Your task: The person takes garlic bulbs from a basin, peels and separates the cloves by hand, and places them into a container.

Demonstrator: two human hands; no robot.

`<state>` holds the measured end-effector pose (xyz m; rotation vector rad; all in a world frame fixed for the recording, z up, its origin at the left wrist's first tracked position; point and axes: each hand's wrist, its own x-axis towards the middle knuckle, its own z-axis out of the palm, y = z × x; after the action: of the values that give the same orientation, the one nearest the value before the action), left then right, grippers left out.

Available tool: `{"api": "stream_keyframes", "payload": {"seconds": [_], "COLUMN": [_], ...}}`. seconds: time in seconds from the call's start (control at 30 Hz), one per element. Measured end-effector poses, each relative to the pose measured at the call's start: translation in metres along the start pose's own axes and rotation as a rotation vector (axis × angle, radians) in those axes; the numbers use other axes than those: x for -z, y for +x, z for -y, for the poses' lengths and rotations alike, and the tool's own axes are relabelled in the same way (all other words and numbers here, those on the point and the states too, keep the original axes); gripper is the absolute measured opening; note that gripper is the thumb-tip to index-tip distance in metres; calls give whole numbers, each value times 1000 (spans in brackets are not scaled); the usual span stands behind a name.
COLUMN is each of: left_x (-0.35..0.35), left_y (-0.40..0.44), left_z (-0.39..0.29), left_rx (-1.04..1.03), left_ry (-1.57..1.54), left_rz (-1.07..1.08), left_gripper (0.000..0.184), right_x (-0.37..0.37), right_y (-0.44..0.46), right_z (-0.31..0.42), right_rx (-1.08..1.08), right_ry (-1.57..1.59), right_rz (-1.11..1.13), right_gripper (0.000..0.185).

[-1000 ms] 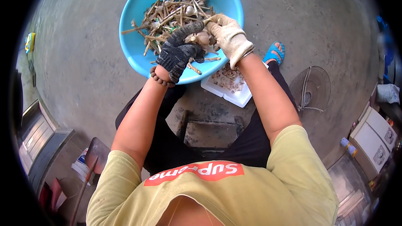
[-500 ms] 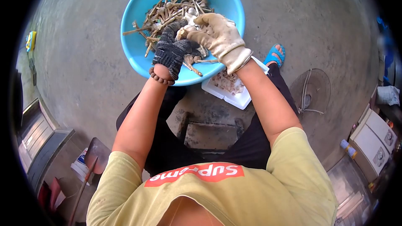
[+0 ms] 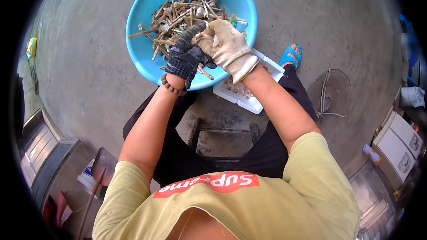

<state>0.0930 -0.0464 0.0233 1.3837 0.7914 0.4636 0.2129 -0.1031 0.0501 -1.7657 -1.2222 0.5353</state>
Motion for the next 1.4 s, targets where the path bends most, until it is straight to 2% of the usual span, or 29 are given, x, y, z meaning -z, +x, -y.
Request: {"api": "stream_keyframes", "payload": {"seconds": [0.2,0.3,0.37,0.6,0.67,0.7,0.77,0.9,0.97,1.0,1.07,1.23,1.3,1.33,1.37,1.4], "left_x": [-3,-3,-2,-2,0,1,2,2,4,2,-2,8,9,8,10,14], "left_y": [-1,1,0,0,4,6,8,9,10,9,5,8,9,9,8,8], "left_z": [3,3,-4,-11,-7,-2,7,14,30,22,-7,-16,-18,-17,-15,-14], "left_rx": [21,-48,57,165,171,170,185,107,-101,-101,198,258,338,283,284,-135], "left_ry": [3,31,7,-190,-250,-250,-6,-55,214,214,-358,-229,-208,-261,-262,200], "left_rz": [-13,-38,-29,-21,0,-4,-26,-33,1,0,-10,138,150,111,111,128], "left_gripper": [41,40,40,40,41,41,44,45,43,43,44,47,47,42,42,32], "right_x": [-1,0,1,5,7,7,8,10,10,11,14,12,13,17,19,22], "right_y": [-1,-1,-2,-2,1,2,4,4,4,4,3,0,2,5,7,9], "right_z": [-6,-3,-1,2,7,4,-4,-4,-6,-5,0,3,-2,-3,-2,-1], "right_rx": [44,65,24,-53,-214,-212,-181,-200,-261,-260,-312,-347,-447,-432,-433,-421], "right_ry": [-85,-94,-58,-47,74,75,206,209,193,193,116,92,393,536,536,523], "right_rz": [-35,-43,-28,-18,55,57,123,139,165,166,215,302,271,298,299,293], "right_gripper": [23,22,20,23,23,23,24,24,25,25,27,30,26,22,22,21]}}
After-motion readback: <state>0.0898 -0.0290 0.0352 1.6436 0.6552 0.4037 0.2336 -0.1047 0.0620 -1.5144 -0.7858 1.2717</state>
